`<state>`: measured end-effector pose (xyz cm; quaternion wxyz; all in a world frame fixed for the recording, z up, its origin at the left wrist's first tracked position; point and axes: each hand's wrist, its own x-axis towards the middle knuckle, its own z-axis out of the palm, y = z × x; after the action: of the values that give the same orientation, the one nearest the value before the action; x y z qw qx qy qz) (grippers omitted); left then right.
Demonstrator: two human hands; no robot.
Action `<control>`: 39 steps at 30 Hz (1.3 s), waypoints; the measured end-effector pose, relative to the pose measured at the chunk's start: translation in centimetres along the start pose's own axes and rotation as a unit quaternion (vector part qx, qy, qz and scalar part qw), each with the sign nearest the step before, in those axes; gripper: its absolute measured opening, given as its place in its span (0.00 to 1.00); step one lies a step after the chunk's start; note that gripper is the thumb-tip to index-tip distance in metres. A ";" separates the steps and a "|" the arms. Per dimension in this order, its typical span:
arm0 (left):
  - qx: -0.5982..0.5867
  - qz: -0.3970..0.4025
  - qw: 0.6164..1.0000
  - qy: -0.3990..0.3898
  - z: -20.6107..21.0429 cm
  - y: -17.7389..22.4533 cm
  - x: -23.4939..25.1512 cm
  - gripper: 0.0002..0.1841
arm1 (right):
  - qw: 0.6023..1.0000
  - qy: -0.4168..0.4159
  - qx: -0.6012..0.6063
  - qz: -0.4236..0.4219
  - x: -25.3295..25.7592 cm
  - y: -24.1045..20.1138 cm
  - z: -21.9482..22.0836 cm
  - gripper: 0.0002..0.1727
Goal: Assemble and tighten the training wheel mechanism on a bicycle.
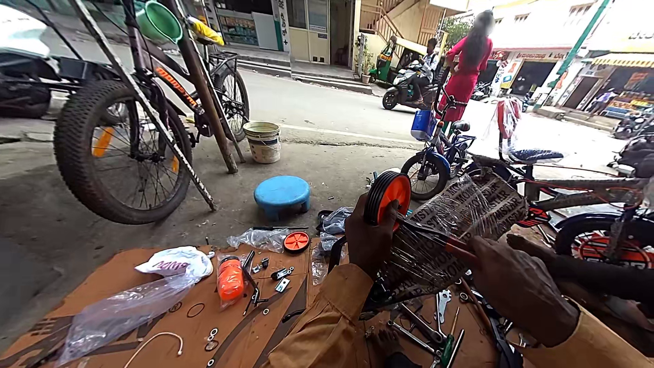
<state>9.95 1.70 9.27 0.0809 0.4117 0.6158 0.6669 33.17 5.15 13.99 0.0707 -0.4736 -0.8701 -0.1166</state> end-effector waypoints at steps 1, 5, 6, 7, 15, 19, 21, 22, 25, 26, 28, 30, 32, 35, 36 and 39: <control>-0.001 -0.003 1.000 0.002 0.0 0.0 0.0 0.19 | 0.999 -0.042 0.020 0.009 -0.1 -0.2 -0.1 0.09; -0.042 -0.009 0.999 -0.001 0.2 0.1 -0.2 0.18 | 0.977 -0.152 0.146 0.017 0.0 0.1 -0.5 0.17; -0.054 -0.005 0.999 -0.002 0.2 0.1 -0.2 0.17 | 0.963 -0.177 0.203 0.019 -0.1 0.2 -0.6 0.20; -0.061 0.004 0.998 -0.001 0.3 0.2 -0.1 0.17 | 0.946 -0.195 0.259 0.018 -0.2 0.3 -0.5 0.22; -0.184 0.001 0.983 0.024 0.4 0.2 -0.2 0.18 | 0.692 -0.332 0.639 0.045 -1.9 0.2 0.1 0.17; -0.202 0.007 0.979 0.027 0.5 0.4 -0.1 0.16 | 0.628 -0.333 0.702 0.037 -2.1 0.3 0.2 0.20; -0.201 0.014 0.979 0.018 0.5 0.4 -0.1 0.16 | 0.620 -0.344 0.705 0.029 -2.3 0.1 0.2 0.20; -0.199 0.013 0.980 0.015 0.5 0.4 -0.1 0.16 | 0.615 -0.349 0.706 0.027 -2.4 -0.1 0.2 0.21; -0.196 0.013 0.980 0.009 0.6 0.2 -0.2 0.15 | 0.610 -0.357 0.708 0.007 -2.6 -0.8 0.7 0.22; -0.199 0.011 0.980 0.008 0.6 0.2 -0.2 0.16 | 0.608 -0.355 0.710 0.004 -2.7 -1.1 0.8 0.23; -0.209 0.001 0.978 0.008 0.6 0.3 -0.3 0.18 | 0.613 -0.350 0.709 0.002 -2.9 -1.5 0.9 0.23; -0.217 -0.012 0.976 0.007 0.7 0.3 -0.4 0.19 | 0.618 -0.344 0.707 0.005 -3.0 -1.7 0.8 0.23; -0.227 -0.014 0.974 0.007 0.8 0.2 -0.3 0.19 | 0.624 -0.342 0.703 0.014 -3.1 -1.8 0.7 0.23; -0.244 -0.025 0.970 0.002 0.9 0.0 -0.4 0.20 | 0.624 -0.334 0.706 0.017 -3.3 -1.8 0.8 0.21; -0.250 -0.030 0.968 0.000 0.9 0.0 -0.3 0.20 | 0.625 -0.329 0.708 0.017 -3.4 -1.7 0.8 0.22; -0.249 -0.034 0.968 -0.003 0.9 0.0 -0.3 0.20 | 0.636 -0.322 0.701 0.021 -3.3 -1.5 0.7 0.22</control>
<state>10.74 2.23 9.06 0.2053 0.3589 0.4437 0.7951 33.72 1.86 12.30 0.0987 -0.3075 -0.6480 0.6898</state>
